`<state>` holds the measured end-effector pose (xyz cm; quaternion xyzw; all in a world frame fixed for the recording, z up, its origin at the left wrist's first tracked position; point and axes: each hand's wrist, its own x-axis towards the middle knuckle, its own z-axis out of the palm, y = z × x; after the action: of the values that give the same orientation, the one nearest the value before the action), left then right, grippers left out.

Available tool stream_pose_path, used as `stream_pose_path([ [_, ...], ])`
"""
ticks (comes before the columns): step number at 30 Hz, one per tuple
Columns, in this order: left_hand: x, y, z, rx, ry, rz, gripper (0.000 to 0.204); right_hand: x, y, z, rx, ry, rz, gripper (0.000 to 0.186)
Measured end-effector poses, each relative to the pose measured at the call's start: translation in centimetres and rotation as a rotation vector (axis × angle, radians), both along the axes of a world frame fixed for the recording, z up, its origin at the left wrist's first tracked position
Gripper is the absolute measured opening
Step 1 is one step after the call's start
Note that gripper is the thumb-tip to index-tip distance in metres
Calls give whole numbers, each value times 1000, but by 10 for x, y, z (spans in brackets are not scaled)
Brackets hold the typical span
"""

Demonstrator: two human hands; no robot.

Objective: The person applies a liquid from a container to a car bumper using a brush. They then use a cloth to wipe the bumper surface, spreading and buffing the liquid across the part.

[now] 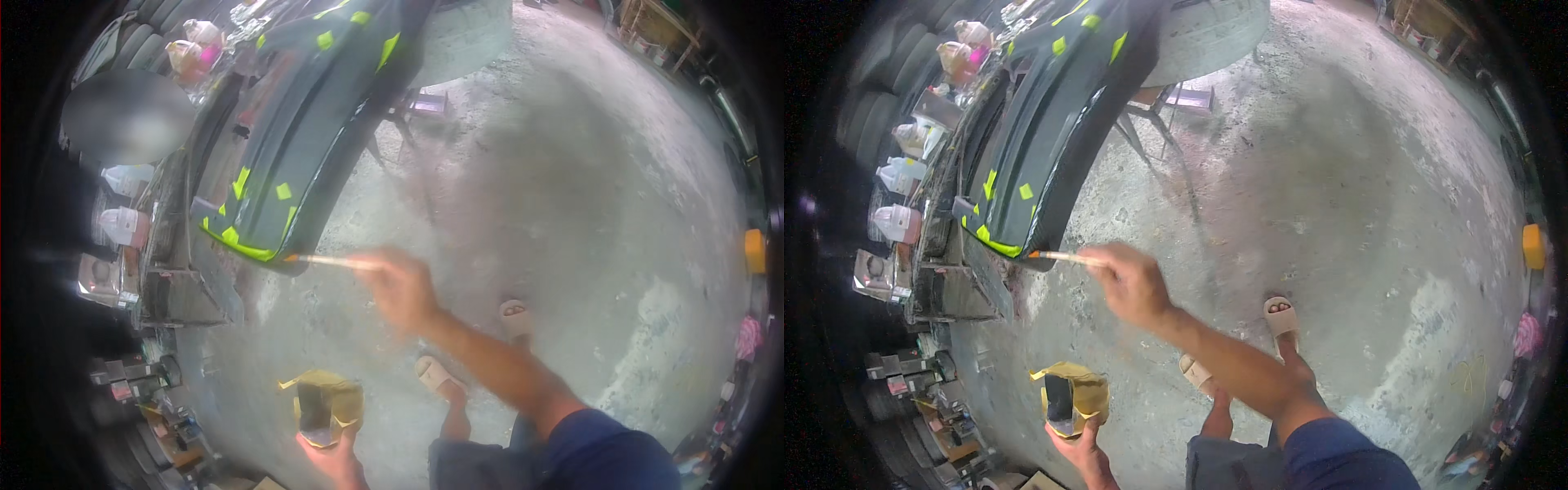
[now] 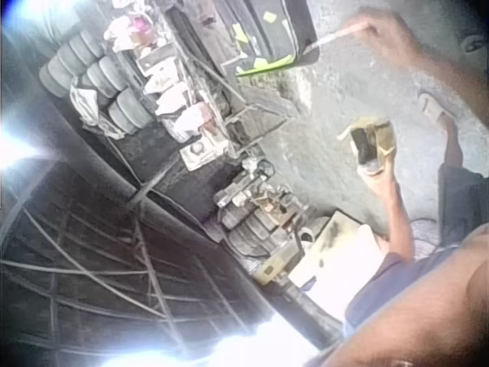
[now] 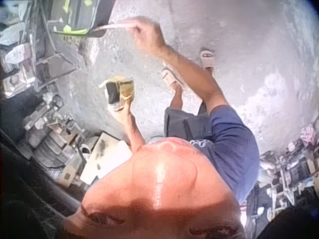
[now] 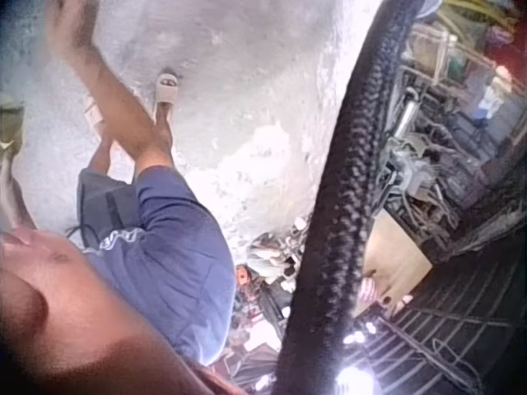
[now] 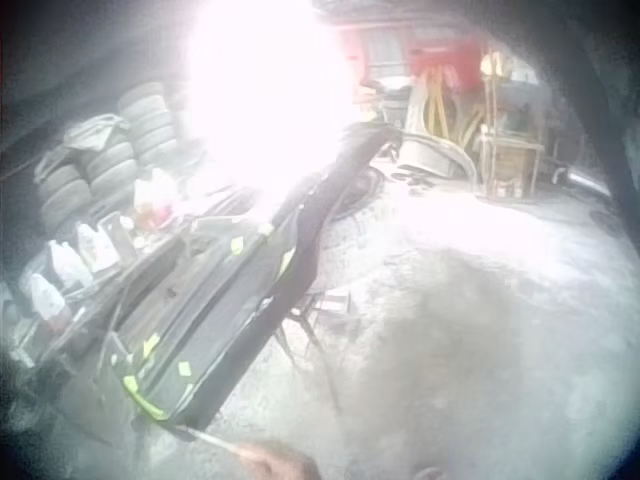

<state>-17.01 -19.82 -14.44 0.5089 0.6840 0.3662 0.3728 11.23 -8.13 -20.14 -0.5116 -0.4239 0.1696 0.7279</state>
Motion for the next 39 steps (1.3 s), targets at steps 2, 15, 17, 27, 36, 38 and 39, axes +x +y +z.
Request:
stream_pose_path([
  [2, 41, 1, 9, -45, -147, 67, 82, 56, 5, 8, -76, 75, 15, 22],
  [15, 177, 7, 55, -28, -167, -1, 74, 322, 40, 76, -221, 42, -87, 20],
  [17, 184, 9, 74, -17, -129, 12, 73, 327, 37, 89, -230, 41, -101, 21],
  [27, 210, 21, 126, 4, -80, -38, 73, 187, 40, 56, -17, 234, -428, 40],
  [36, 208, 25, 141, 46, -25, -17, 76, 177, -6, 16, -22, 186, -96, 29],
  [38, 203, 25, 139, 69, 28, -50, 74, 240, 8, 23, -89, 235, 74, 25],
  [39, 200, 23, 137, 80, 79, -78, 73, 268, 18, 37, -182, 247, 139, 23],
])
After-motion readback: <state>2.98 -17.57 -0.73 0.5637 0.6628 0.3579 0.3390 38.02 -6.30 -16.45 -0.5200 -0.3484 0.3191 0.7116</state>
